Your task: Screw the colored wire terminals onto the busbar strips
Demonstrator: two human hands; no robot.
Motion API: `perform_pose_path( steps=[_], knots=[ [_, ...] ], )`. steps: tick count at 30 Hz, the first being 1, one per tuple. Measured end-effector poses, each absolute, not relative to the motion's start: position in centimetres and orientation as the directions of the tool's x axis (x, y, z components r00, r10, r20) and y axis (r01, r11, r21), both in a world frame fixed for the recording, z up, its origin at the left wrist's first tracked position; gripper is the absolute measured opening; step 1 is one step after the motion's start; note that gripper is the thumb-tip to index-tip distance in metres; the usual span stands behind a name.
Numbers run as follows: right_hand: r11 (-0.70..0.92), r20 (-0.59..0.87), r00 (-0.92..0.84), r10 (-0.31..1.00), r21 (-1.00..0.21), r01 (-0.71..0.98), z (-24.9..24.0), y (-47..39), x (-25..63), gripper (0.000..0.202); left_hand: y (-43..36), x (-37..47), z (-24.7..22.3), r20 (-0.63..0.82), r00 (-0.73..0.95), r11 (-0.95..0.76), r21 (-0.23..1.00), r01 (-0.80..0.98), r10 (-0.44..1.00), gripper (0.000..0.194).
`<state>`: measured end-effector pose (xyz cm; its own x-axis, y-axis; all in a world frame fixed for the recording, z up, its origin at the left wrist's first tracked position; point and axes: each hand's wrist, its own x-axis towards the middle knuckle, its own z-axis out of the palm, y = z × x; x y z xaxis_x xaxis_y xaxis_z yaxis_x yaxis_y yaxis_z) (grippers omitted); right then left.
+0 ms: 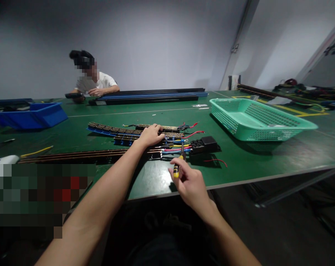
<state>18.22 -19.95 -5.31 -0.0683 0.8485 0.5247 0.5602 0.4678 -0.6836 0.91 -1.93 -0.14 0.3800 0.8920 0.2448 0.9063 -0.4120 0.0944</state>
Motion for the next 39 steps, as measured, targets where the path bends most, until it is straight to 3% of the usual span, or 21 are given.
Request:
perform_pose_path(
  steps=[2, 5, 7, 9, 14, 17, 22, 24, 26, 28, 33, 37, 39],
  knots=[
    [0.459, 0.530, -0.160, 0.833, -0.500, 0.734, -5.0, -20.2, 18.0, 0.025, -1.9, 0.9, -0.1, 0.243, 0.381, -0.413, 0.093, 0.906, 0.892, 0.039],
    [0.410, 0.408, -0.297, 0.863, -0.225, 0.884, -3.4, -20.8, 17.4, 0.043, -1.9, 0.9, -0.1, 0.246, 0.389, -0.420, 0.090, 0.903, 0.888, 0.041],
    [0.377, 0.326, -0.316, 0.891, -0.145, 0.915, -1.9, -20.8, 17.0, 0.043, -1.9, 0.9, -0.1, 0.252, 0.394, -0.426, 0.085, 0.901, 0.884, 0.041],
    [0.381, 0.285, -0.318, 0.904, -0.200, 0.903, -0.7, -20.3, 17.0, 0.036, -1.9, 0.9, -0.1, 0.249, 0.392, -0.423, 0.086, 0.902, 0.886, 0.041],
    [0.409, 0.188, -0.403, 0.896, -0.705, 0.579, -0.1, -18.7, 17.8, 0.016, -2.0, 0.9, 0.0, 0.236, 0.376, -0.408, 0.102, 0.907, 0.896, 0.039],
    [0.295, 0.169, -0.333, 0.928, -0.877, 0.378, -1.2, -18.3, 17.3, 0.016, -2.0, 0.9, -0.1, 0.242, 0.379, -0.412, 0.099, 0.906, 0.893, 0.038],
    [0.253, 0.256, 0.075, 0.964, -0.966, 0.047, -2.8, -17.8, 15.8, 0.041, -1.9, 0.8, -0.1, 0.243, 0.389, -0.422, 0.104, 0.901, 0.889, 0.039],
    [0.238, 0.201, 0.223, 0.954, -0.959, -0.155, -2.9, -17.5, 15.9, 0.048, -2.0, 0.8, -0.1, 0.243, 0.393, -0.426, 0.102, 0.899, 0.887, 0.038],
    [0.227, 0.134, 0.266, 0.955, -0.905, -0.358, -2.8, -17.1, 16.2, 0.051, -2.1, 0.8, -0.1, 0.243, 0.394, -0.426, 0.100, 0.899, 0.887, 0.038],
    [0.230, 0.117, 0.263, 0.958, -0.858, -0.459, -2.7, -16.8, 16.4, 0.055, -2.1, 0.8, 0.0, 0.243, 0.389, -0.422, 0.101, 0.901, 0.888, 0.038],
    [0.214, 0.137, 0.227, 0.964, -0.909, -0.358, -2.9, -18.4, 16.2, 0.043, -2.1, 0.8, 0.0, 0.237, 0.390, -0.422, 0.100, 0.901, 0.890, 0.038],
    [0.258, 0.257, 0.021, 0.966, -0.962, -0.093, -3.7, -21.3, 16.3, 0.029, -1.9, 0.7, -0.3, 0.244, 0.399, -0.431, 0.093, 0.897, 0.884, 0.039],
    [0.351, 0.357, -0.078, 0.931, -0.933, -0.076, -3.8, -22.3, 16.5, 0.034, -1.8, 0.7, -0.4, 0.251, 0.397, -0.429, 0.089, 0.899, 0.883, 0.039]
  ],
)
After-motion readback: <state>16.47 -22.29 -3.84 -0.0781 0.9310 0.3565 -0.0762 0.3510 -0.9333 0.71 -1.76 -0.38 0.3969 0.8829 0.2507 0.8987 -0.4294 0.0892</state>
